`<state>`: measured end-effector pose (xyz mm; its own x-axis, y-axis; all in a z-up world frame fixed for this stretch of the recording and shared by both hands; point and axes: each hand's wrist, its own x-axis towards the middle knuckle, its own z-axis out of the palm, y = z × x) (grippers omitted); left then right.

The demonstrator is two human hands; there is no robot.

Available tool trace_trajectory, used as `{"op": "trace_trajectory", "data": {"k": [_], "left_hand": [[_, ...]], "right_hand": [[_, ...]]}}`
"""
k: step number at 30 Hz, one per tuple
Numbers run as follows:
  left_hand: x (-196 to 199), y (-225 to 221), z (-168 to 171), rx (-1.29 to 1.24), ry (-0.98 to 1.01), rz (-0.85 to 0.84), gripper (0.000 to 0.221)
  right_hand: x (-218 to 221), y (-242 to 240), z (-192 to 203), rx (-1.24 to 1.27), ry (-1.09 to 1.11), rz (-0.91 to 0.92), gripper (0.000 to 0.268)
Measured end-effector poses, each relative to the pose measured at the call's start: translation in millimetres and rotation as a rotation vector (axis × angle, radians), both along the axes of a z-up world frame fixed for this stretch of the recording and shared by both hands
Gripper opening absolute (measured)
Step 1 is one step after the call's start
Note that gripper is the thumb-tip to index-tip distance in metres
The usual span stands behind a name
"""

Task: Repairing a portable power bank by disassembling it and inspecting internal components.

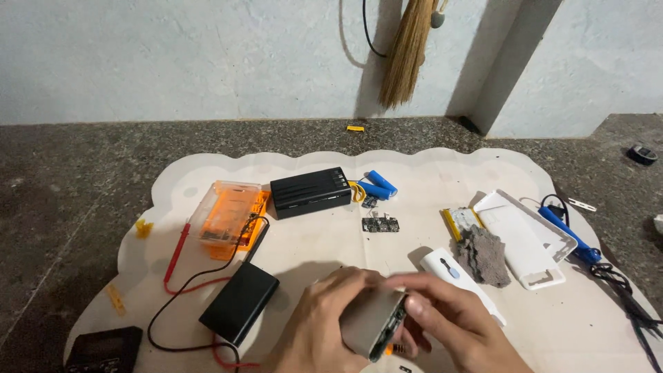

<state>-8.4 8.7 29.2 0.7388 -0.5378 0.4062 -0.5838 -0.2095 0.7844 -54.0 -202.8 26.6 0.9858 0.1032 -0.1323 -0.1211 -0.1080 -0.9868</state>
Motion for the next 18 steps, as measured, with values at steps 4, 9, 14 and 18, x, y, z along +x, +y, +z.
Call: {"op": "trace_trajectory", "data": {"k": [4, 9, 14, 18], "left_hand": [[8.3, 0.6, -19.3, -0.265, 0.144, 0.095, 0.046], [13.7, 6.8, -20.0, -0.356, 0.308, 0.419, 0.032], [16.6, 11.1, -3.2, -0.158, 0.695, 0.716, 0.042], [20.5, 14.0, -7.0, -0.138, 0.708, 0.643, 0.031]], "right_hand": [[1.7, 3.8, -3.1, -0.105, -0.107, -0.13, 0.042], [5.6, 16.9, 8.6, -0.584, -0.11, 0.027, 0.023], [9.3, 18.1, -23.0, -0.875, -0.308, 0.395, 0.03], [7.6, 22.0, -23.7, -0.887, -0.348, 0.383, 0.02]]}}
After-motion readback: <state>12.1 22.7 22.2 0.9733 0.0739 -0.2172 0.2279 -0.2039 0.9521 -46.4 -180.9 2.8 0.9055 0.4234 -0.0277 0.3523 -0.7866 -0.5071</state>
